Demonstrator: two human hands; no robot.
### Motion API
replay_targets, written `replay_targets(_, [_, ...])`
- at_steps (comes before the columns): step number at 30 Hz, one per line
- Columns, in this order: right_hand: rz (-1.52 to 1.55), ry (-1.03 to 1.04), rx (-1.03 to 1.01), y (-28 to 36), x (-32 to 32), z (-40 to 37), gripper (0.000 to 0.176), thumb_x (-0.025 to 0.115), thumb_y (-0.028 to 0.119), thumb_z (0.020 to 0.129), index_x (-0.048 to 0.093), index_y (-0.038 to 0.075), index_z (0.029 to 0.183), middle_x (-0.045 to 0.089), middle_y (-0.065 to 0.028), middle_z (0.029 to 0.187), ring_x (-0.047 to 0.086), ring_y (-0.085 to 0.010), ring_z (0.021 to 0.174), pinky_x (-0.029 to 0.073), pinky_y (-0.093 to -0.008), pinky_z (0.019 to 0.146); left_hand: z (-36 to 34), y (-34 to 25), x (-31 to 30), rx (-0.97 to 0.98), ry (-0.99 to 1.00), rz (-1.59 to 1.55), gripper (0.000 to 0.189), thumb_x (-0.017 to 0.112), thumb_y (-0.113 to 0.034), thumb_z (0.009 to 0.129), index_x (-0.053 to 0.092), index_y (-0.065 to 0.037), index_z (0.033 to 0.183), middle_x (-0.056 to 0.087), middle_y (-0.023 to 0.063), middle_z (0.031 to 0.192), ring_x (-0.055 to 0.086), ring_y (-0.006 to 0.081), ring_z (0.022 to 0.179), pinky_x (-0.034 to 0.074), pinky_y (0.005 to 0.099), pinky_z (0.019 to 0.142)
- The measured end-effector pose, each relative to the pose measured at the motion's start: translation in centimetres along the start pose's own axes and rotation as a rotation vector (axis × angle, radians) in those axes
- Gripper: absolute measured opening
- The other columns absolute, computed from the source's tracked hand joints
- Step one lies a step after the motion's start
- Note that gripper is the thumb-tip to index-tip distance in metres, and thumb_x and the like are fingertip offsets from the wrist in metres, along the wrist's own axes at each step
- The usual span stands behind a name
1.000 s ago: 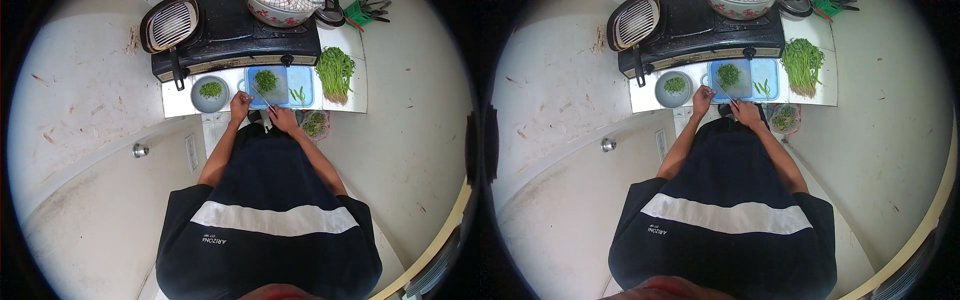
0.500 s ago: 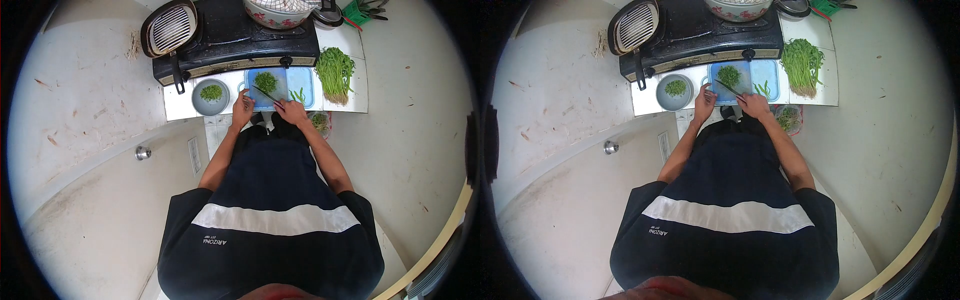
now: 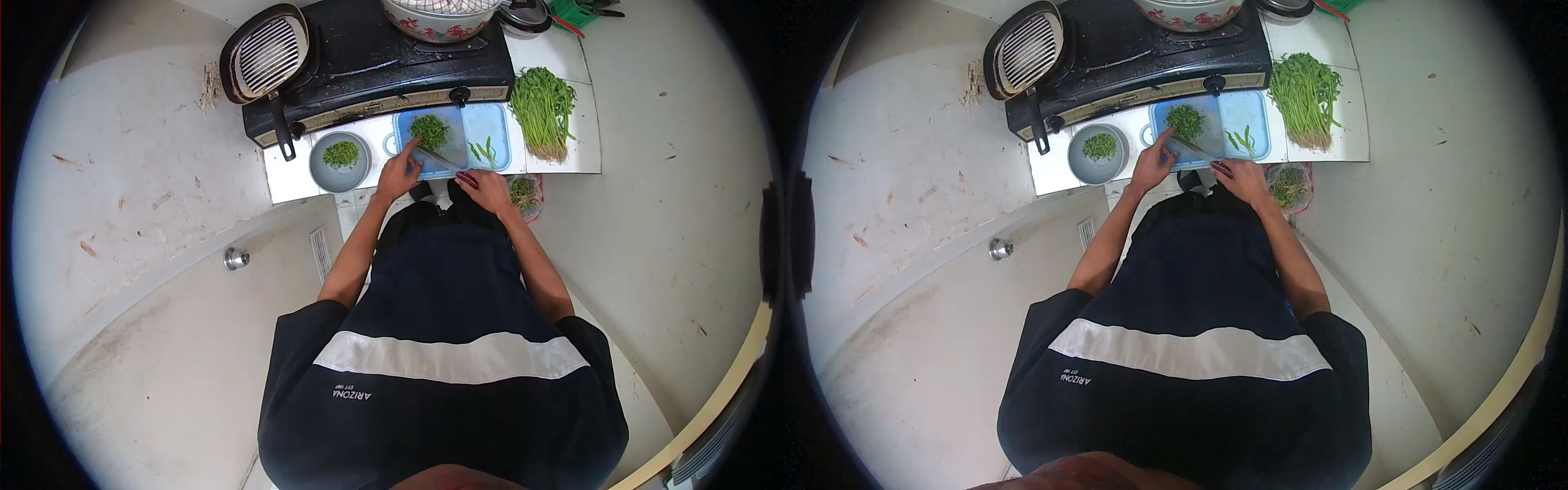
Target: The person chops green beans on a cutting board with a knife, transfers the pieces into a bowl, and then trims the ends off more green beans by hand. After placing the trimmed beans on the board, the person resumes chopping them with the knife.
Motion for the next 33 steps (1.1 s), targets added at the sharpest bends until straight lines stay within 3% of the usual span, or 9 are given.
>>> replay_targets(5, [0.168, -0.107, 0.186, -3.5, -0.2, -3.2, 0.036, 0.072, 0.039, 0.097, 0.076, 0.003, 0.096, 0.068, -0.0196, 0.072, 0.069, -0.0379, 0.068, 0.053, -0.0459, 0.064, 0.3, -1.0, 0.1, 0.002, 0.0, -0.037, 0.062, 0.069, -0.013, 0.093, 0.049, -0.014, 0.151, 0.067, 0.0146, 0.081, 0.069, 0.0339, 0.072, 0.054, 0.0449, 0.07])
replay_targets(11, [0.341, -0.287, 0.425, -8.9, -3.1, -6.3, 0.037, 0.073, 0.035, 0.097, 0.074, -0.001, 0.094, 0.066, -0.0213, 0.069, 0.066, -0.0358, 0.061, 0.05, -0.045, 0.061, 3.4, -5.1, 2.0, 0.18, 0.02, -0.002, 0.037, 0.069, -0.012, 0.094, 0.066, -0.009, 0.131, 0.068, 0.0142, 0.084, 0.069, 0.0327, 0.077, 0.054, 0.0443, 0.072])
replay_targets(13, [0.323, -0.31, 0.46, -10.3, -4.2, -7.1, 0.037, 0.072, 0.036, 0.098, 0.075, -0.001, 0.097, 0.065, -0.0208, 0.068, 0.066, -0.034, 0.06, 0.05, -0.0434, 0.061, 4.6, -7.5, 3.8, 0.364, 0.083, 0.078, 0.029, 0.067, -0.012, 0.096, 0.07, -0.008, 0.124, 0.069, 0.0146, 0.093, 0.069, 0.0317, 0.08, 0.054, 0.0423, 0.074])
replay_targets(16, [0.322, -0.342, 0.508, -12.4, -5.3, -8.3, 0.039, 0.072, 0.037, 0.098, 0.076, -0.001, 0.099, 0.065, -0.021, 0.068, 0.066, -0.0334, 0.061, 0.049, -0.0431, 0.062, 6.1, -9.6, 7.1, 0.347, 0.23, 0.114, 0.021, 0.065, -0.011, 0.095, 0.072, -0.008, 0.115, 0.067, 0.0137, 0.102, 0.069, 0.0355, 0.092, 0.056, 0.0462, 0.084])
replay_targets(20, [0.353, -0.41, 0.512, -13.2, -7.1, -9.9, 0.042, 0.071, 0.041, 0.098, 0.076, 0.0, 0.098, 0.065, -0.0197, 0.067, 0.065, -0.0315, 0.06, 0.049, -0.0437, 0.061, 7.0, -12.0, 11.0, 0.481, 0.319, 0.263, 0.026, 0.063, -0.006, 0.093, 0.072, -0.01, 0.117, 0.065, 0.0116, 0.116, 0.068, 0.0357, 0.102, 0.057, 0.0472, 0.089])
replay_targets(24, [0.406, -0.407, 0.567, -15.4, -6.3, -12.2, 0.046, 0.07, 0.044, 0.099, 0.075, -0.002, 0.096, 0.062, -0.0149, 0.061, 0.064, -0.0238, 0.056, 0.048, -0.0415, 0.058, 7.5, -12.7, 14.2, 0.585, 0.43, 0.336, 0.029, 0.064, -0.003, 0.09, 0.072, -0.011, 0.116, 0.064, 0.0109, 0.12, 0.068, 0.0358, 0.105, 0.057, 0.0475, 0.089])
replay_targets(25, [0.52, -0.37, 0.637, -15.2, -6.1, -13.1, 0.043, 0.071, 0.039, 0.1, 0.073, -0.004, 0.096, 0.057, -0.0075, 0.063, 0.047, -0.0135, 0.059, 0.039, -0.0363, 0.057, 7.7, -12.2, 15.1, 0.615, 0.461, 0.38, 0.03, 0.065, -0.003, 0.088, 0.072, -0.011, 0.116, 0.064, 0.0109, 0.12, 0.068, 0.036, 0.106, 0.057, 0.0475, 0.089])
replay_targets(28, [0.445, -0.371, 0.648, -14.9, -7.2, -14.9, 0.048, 0.07, 0.045, 0.099, 0.074, -0.003, 0.096, 0.063, -0.0139, 0.061, 0.061, -0.0207, 0.055, 0.047, -0.0406, 0.058, 7.8, -11.7, 16.3, 0.682, 0.474, 0.428, 0.027, 0.065, -0.002, 0.086, 0.072, -0.009, 0.111, 0.064, 0.0117, 0.117, 0.068, 0.0366, 0.104, 0.057, 0.0474, 0.087])
replay_targets(33, [0.404, -0.372, 0.661, -16.5, -6.3, -17.5, 0.047, 0.07, 0.044, 0.099, 0.075, -0.002, 0.098, 0.065, -0.0156, 0.065, 0.063, -0.0224, 0.059, 0.049, -0.0411, 0.061, 8.0, -10.8, 17.1, 0.623, 0.512, 0.435, 0.018, 0.063, -0.008, 0.093, 0.071, -0.008, 0.109, 0.063, 0.013, 0.113, 0.067, 0.0359, 0.103, 0.056, 0.0471, 0.087])
Point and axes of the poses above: each hand's wrist, its own z-axis towards the middle knuckle, its own x-axis out of the palm, y = z × x, the point moved 8 cm from there along z, towards the middle knuckle
